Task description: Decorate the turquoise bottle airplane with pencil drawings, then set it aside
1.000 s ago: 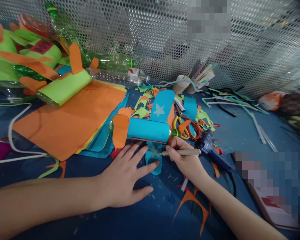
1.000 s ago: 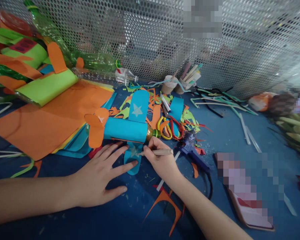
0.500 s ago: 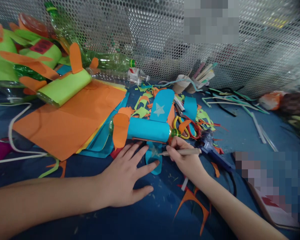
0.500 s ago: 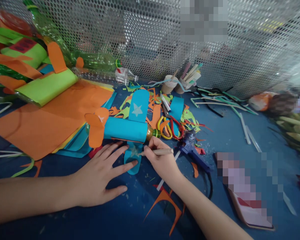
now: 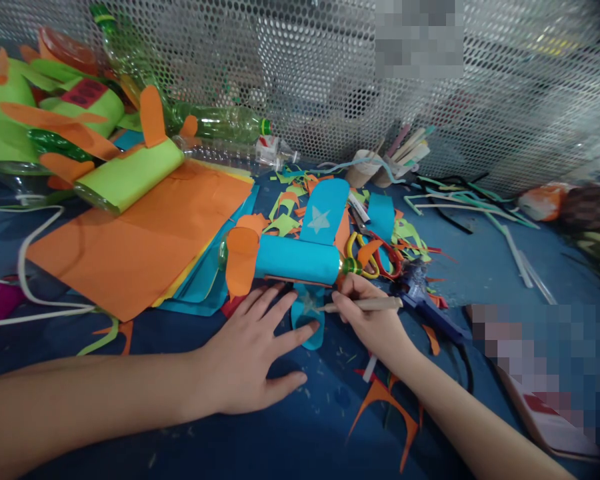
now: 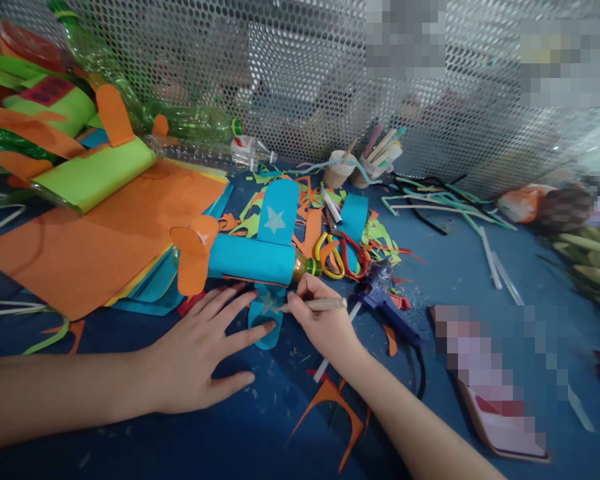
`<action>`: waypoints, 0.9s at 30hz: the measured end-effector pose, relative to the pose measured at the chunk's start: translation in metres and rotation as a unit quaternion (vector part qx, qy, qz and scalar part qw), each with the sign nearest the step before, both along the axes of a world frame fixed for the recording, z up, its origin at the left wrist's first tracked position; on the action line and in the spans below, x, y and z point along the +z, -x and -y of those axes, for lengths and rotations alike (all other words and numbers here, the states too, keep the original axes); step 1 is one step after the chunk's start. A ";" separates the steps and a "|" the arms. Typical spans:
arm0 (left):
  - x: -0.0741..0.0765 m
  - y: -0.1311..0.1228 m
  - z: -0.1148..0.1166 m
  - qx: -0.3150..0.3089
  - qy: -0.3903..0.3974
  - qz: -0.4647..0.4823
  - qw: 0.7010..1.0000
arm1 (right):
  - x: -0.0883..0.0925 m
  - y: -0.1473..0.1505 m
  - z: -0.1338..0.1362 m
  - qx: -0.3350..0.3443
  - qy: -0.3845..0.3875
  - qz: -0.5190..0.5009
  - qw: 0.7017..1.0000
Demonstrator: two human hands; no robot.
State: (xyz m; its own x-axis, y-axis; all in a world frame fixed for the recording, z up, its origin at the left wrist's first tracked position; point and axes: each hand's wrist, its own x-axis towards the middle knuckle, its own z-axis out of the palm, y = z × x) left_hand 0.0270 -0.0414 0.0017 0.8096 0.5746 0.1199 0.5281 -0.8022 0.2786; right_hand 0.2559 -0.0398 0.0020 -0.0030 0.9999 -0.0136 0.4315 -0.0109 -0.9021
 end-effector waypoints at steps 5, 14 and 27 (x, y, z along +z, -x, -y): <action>0.001 0.001 0.000 -0.002 0.004 -0.004 1.000 | 0.000 0.000 0.000 0.002 0.000 -0.002 1.000; 0.001 0.001 0.000 -0.004 0.006 -0.005 1.000 | 0.002 0.001 0.000 0.005 -0.004 0.000 1.000; 0.001 0.001 0.000 -0.004 0.007 -0.010 1.000 | -0.003 0.000 -0.001 -0.011 -0.008 0.031 0.999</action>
